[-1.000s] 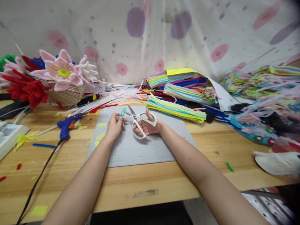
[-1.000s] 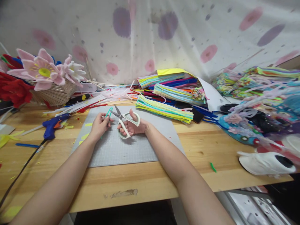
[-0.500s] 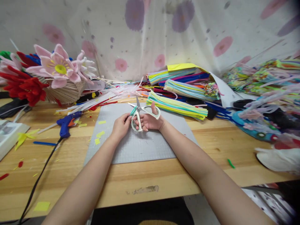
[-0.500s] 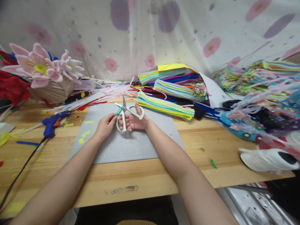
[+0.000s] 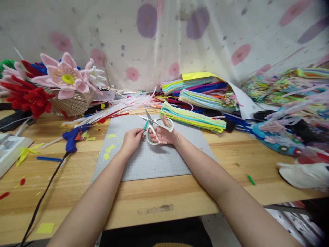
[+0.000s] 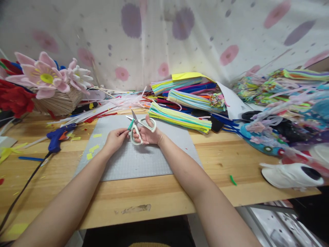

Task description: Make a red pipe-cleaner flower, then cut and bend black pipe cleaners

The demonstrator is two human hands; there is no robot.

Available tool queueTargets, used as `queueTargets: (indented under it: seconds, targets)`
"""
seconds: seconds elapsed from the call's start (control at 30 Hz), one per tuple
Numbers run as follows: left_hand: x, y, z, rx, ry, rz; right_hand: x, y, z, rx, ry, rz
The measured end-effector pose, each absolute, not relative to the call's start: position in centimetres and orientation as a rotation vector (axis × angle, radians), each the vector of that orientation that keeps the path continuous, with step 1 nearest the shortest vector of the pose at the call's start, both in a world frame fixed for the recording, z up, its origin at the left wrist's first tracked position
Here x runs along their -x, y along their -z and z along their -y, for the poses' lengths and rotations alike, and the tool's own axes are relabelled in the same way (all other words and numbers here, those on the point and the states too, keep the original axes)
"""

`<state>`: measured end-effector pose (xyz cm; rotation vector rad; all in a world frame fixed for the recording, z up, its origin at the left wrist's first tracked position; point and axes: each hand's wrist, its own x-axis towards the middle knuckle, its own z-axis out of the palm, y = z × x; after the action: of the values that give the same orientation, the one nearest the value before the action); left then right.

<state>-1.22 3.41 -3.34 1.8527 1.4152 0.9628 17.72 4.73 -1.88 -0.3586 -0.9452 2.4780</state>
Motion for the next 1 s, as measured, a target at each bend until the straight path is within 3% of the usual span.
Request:
queueTargets:
  seconds: [0.33, 0.53, 0.63, 0.83, 1.0]
  targets:
    - [1.5, 3.5, -3.5, -1.772, -0.957, -1.462, -17.3, 2.3, -4.8, 0.515, -2.412, 0.988]
    - [3.0, 2.5, -3.5, -1.731, -1.068, -1.581, -18.7, 1.3, -4.9, 0.682, -2.366, 1.385]
    - [4.3, 1.6, -3.7, -1.838, -1.169, -1.818, -20.4, -0.2, -5.1, 0.935, -2.074, 1.726]
    - [5.0, 1.5, -4.2, -2.310, -1.096, -1.880, -24.1, -3.4, -4.9, 1.747, -1.011, 2.372]
    - [4.7, 2.9, -5.1, -2.493, -0.781, -1.698, -26.5, -4.2, -4.9, 1.883, -0.829, 2.522]
